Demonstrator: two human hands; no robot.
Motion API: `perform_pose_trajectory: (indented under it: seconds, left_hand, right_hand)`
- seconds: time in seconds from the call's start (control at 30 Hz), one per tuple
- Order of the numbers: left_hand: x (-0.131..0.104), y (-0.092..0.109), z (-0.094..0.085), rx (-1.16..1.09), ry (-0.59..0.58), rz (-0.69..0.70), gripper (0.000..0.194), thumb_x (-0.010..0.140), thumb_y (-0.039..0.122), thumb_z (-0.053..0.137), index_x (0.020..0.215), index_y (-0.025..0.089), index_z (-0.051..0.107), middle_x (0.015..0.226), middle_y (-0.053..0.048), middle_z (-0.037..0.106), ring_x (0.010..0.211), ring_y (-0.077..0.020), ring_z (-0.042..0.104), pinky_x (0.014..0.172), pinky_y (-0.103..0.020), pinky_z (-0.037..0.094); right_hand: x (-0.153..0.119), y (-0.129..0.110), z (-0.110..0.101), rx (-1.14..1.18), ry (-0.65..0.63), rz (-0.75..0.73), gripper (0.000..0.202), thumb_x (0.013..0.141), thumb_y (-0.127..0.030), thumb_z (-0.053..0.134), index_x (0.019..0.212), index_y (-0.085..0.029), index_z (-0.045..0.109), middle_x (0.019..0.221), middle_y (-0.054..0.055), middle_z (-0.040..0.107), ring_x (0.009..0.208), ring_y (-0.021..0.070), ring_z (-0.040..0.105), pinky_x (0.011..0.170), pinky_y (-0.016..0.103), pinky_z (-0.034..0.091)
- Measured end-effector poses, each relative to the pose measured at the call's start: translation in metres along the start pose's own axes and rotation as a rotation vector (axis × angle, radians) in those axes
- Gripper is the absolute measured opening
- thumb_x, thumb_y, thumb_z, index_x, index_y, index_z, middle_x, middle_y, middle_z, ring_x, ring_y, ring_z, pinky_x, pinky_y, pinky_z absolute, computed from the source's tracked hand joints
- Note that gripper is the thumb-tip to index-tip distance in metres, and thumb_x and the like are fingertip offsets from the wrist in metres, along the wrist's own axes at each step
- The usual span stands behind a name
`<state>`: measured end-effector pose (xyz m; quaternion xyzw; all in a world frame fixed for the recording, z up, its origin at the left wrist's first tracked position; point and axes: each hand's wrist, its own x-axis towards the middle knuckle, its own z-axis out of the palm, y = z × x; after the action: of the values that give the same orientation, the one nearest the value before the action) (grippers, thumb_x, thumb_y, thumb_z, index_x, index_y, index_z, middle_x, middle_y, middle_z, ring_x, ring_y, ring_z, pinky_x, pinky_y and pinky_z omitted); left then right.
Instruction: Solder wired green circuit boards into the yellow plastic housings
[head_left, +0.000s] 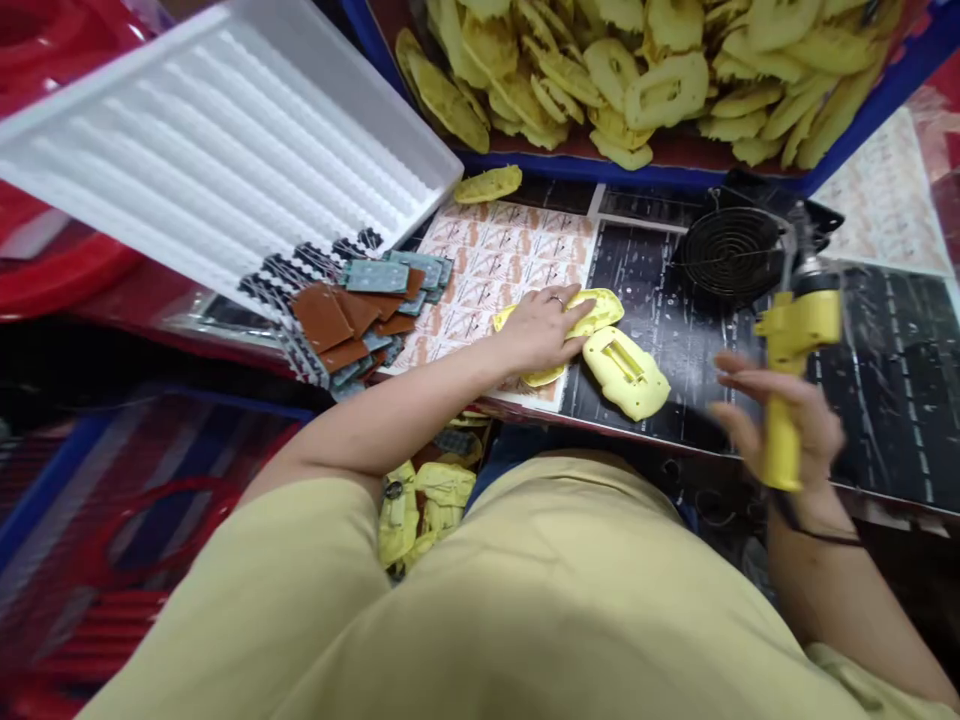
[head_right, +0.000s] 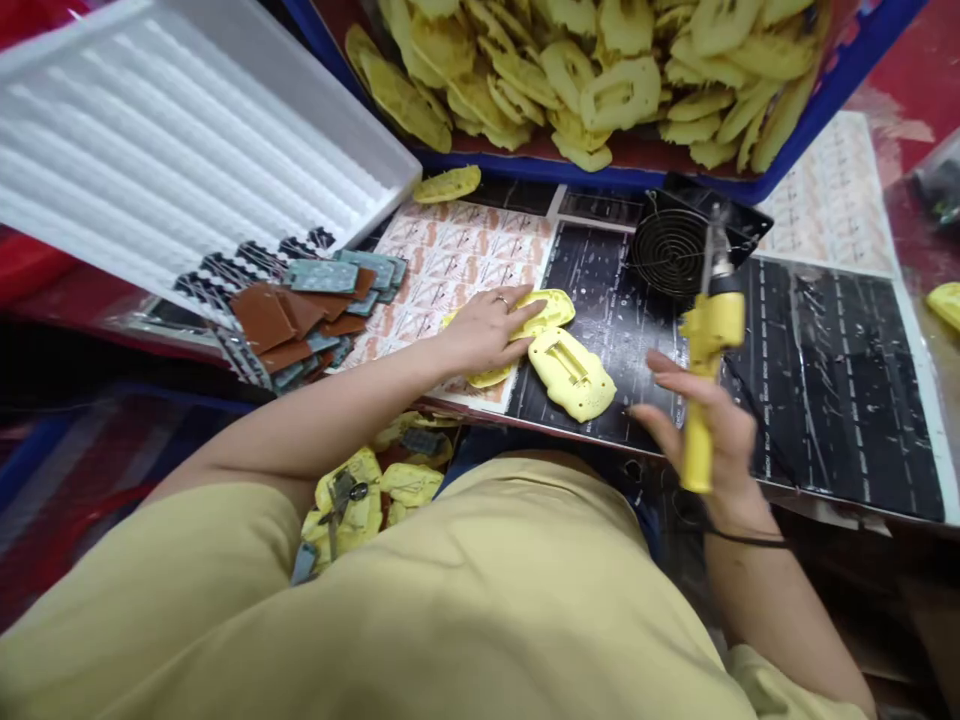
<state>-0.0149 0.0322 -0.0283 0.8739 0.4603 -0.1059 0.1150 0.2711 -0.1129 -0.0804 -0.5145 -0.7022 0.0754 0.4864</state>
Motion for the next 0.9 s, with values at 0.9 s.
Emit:
perform_pose_trajectory:
  seconds: [0.9]
  left_hand:
    - [-0.001, 0.010, 0.019, 0.103, 0.163, 0.601, 0.065, 0.111, 0.043, 0.054, 0.171, 0.018, 0.047, 0.184, -0.017, 0.032, 0.173, -0.0338, 0.030, 0.137, -0.051, 0.032]
  right_hand:
    - [0.030, 0.013, 0.036, -0.215, 0.049, -0.024, 0.020, 0.106, -0.033, 0.063, 0.123, -0.026, 0.070, 0.135, 0.010, 0.078, 0.122, 0.0296, 0.078, 0.099, 0.041, 0.067]
